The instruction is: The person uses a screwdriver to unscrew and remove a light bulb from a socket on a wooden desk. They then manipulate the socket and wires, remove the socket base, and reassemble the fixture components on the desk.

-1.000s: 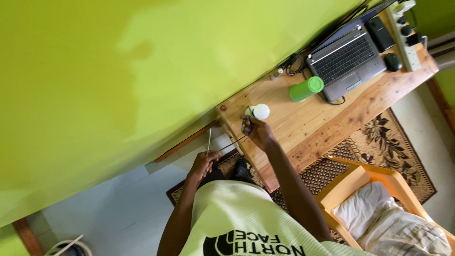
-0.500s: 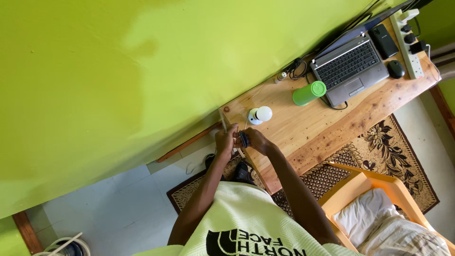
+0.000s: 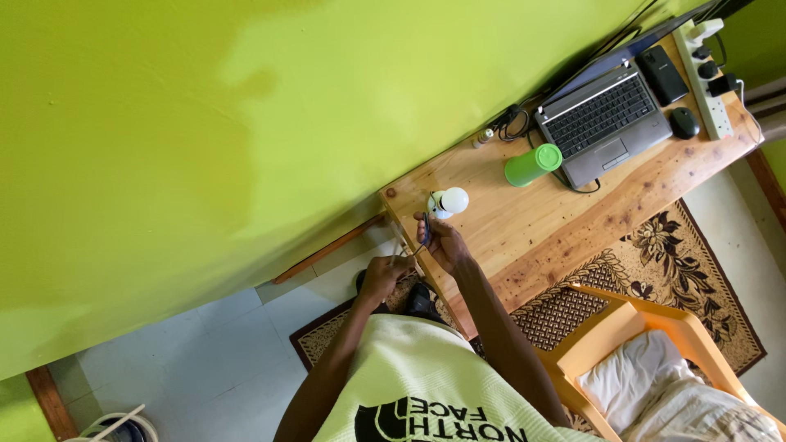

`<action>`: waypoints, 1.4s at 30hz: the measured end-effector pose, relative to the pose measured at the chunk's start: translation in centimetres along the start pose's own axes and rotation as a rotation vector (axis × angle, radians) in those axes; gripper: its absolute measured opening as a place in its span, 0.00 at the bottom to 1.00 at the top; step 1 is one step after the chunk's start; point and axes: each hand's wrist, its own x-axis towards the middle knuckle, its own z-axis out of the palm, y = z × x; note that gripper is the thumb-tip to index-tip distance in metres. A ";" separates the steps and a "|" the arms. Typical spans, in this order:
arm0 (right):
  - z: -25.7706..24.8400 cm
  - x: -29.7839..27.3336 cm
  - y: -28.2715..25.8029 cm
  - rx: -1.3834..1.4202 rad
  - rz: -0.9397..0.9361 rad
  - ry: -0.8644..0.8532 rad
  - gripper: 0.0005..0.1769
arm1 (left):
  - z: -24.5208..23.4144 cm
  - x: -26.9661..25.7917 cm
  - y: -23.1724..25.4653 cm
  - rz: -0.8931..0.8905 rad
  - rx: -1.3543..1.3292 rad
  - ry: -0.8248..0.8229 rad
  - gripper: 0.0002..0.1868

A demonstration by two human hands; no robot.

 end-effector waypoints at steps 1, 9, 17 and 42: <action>-0.4 0.3 0.0 0.029 0.002 -0.007 0.19 | -1.0 0.0 -0.1 -0.016 0.009 -0.002 0.28; -2.3 -0.4 -1.0 -0.397 0.200 -0.007 0.20 | 0.4 4.5 0.8 -0.145 0.615 0.419 0.32; -2.4 1.2 -4.5 -0.901 0.273 0.034 0.23 | 3.2 10.1 5.4 -0.128 0.498 0.242 0.23; -1.4 -0.2 -0.7 -0.218 0.197 -0.018 0.17 | -1.6 3.5 -1.7 0.056 0.588 0.399 0.21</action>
